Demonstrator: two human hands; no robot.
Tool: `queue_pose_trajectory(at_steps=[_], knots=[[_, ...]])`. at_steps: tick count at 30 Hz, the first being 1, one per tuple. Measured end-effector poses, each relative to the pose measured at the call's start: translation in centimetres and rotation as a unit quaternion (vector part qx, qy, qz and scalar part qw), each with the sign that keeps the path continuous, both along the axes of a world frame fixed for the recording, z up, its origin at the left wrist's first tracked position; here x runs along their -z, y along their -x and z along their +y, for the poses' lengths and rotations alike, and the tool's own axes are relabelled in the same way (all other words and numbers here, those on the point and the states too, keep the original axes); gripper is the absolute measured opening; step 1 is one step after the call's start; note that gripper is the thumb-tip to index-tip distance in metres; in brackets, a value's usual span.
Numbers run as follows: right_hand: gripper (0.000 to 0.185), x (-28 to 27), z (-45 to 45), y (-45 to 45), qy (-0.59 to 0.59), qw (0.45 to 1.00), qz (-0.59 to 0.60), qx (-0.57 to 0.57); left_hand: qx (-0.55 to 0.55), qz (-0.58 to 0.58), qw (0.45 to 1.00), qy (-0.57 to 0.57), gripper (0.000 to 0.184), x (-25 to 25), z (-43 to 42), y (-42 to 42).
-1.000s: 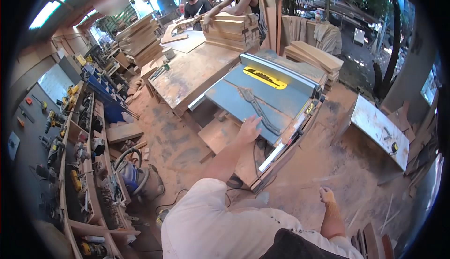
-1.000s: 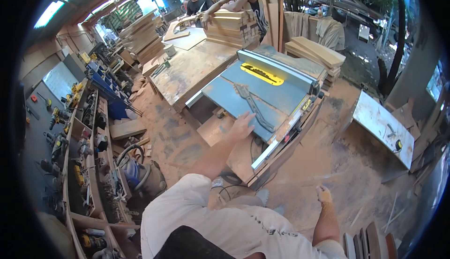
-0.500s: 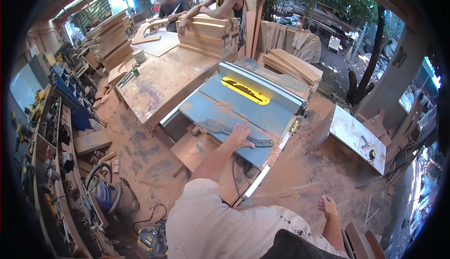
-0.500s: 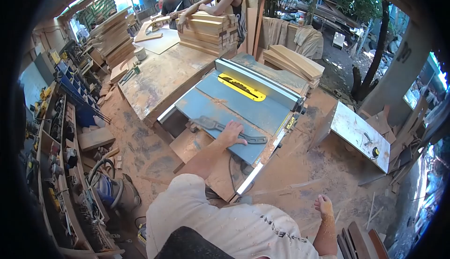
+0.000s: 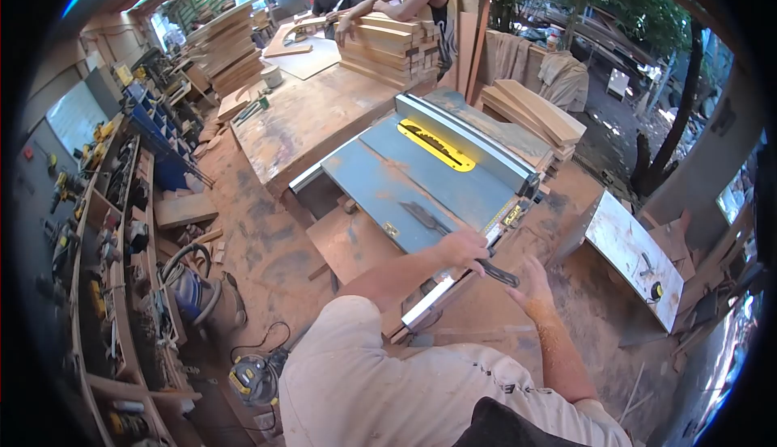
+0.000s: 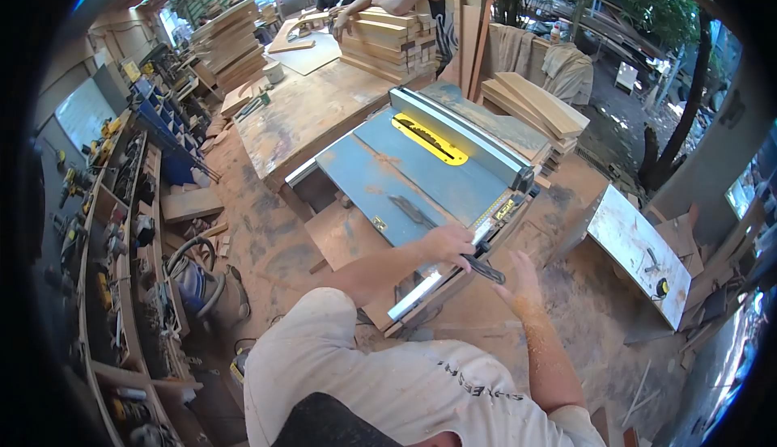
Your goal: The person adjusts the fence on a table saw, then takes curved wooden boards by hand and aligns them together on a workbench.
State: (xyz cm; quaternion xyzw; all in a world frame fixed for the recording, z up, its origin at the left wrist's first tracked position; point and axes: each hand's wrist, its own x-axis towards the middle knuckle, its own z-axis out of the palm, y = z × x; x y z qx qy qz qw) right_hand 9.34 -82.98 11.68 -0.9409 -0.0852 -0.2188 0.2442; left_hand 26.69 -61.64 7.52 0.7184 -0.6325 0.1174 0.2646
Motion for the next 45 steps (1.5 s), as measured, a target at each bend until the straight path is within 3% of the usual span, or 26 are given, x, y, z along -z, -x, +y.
queue_pose_trajectory(at_steps=[1,3,4,6,7,9,10,12,16,18,22,26,32,38,45], knots=[[0.061,0.0,-1.3,0.1,-0.002,1.000,0.000,-0.005,0.023,-0.030,0.999,-0.018,0.042,-0.1,-2.2,0.7],[0.064,1.0,-4.4,-0.1,0.006,0.956,0.281,-0.079,0.044,-0.061,0.996,-0.040,0.041,-0.4,-5.7,1.7],[0.064,2.0,-6.3,-0.1,0.005,0.956,0.283,-0.081,0.054,-0.060,0.996,-0.035,0.044,-0.5,-7.2,2.0],[0.066,4.0,-10.4,0.8,-0.260,0.846,0.450,-0.120,0.076,-0.062,0.995,-0.031,0.041,-0.3,-10.3,3.1],[0.066,3.4,-11.1,2.4,-0.257,0.841,0.462,-0.115,0.075,-0.049,0.996,-0.026,0.041,-0.1,-12.0,3.9],[0.056,2.7,-11.6,5.8,-0.319,0.906,0.251,-0.120,0.115,-0.044,0.992,0.003,0.037,0.6,-15.3,5.8],[0.056,3.3,-12.4,6.7,-0.319,0.903,0.265,-0.115,0.114,-0.028,0.993,0.006,0.037,0.9,-16.8,6.6],[0.046,4.6,-13.9,7.2,-0.491,0.855,0.148,-0.076,0.087,-0.060,0.993,-0.054,0.036,0.7,-19.4,7.6],[0.052,4.2,-17.9,8.7,-0.547,0.832,0.093,-0.012,0.003,-0.005,1.000,0.006,0.044,-2.7,-20.2,10.5],[0.051,5.1,-20.4,9.5,-0.552,0.830,0.086,0.007,-0.184,0.007,0.982,0.037,0.057,-2.4,-18.2,10.3],[0.047,7.0,-23.5,11.5,-0.522,0.845,0.079,0.087,-0.406,0.050,0.911,-0.058,0.072,0.7,-11.1,8.4],[0.045,11.3,-25.3,13.1,-0.507,0.839,0.090,0.175,-0.468,0.042,0.874,-0.122,0.076,3.5,-8.1,7.1],[0.045,13.4,-24.9,12.6,-0.483,0.825,0.134,0.260,-0.502,0.055,0.833,-0.225,0.089,2.8,-9.0,5.9],[0.047,12.2,-22.6,9.4,-0.482,0.816,0.132,0.289,-0.552,0.137,0.798,-0.199,0.091,3.2,-5.3,-0.4],[0.047,9.7,-18.9,4.4,-0.461,0.832,0.127,0.282,-0.619,0.138,0.751,-0.185,0.091,4.5,0.9,-10.4]])
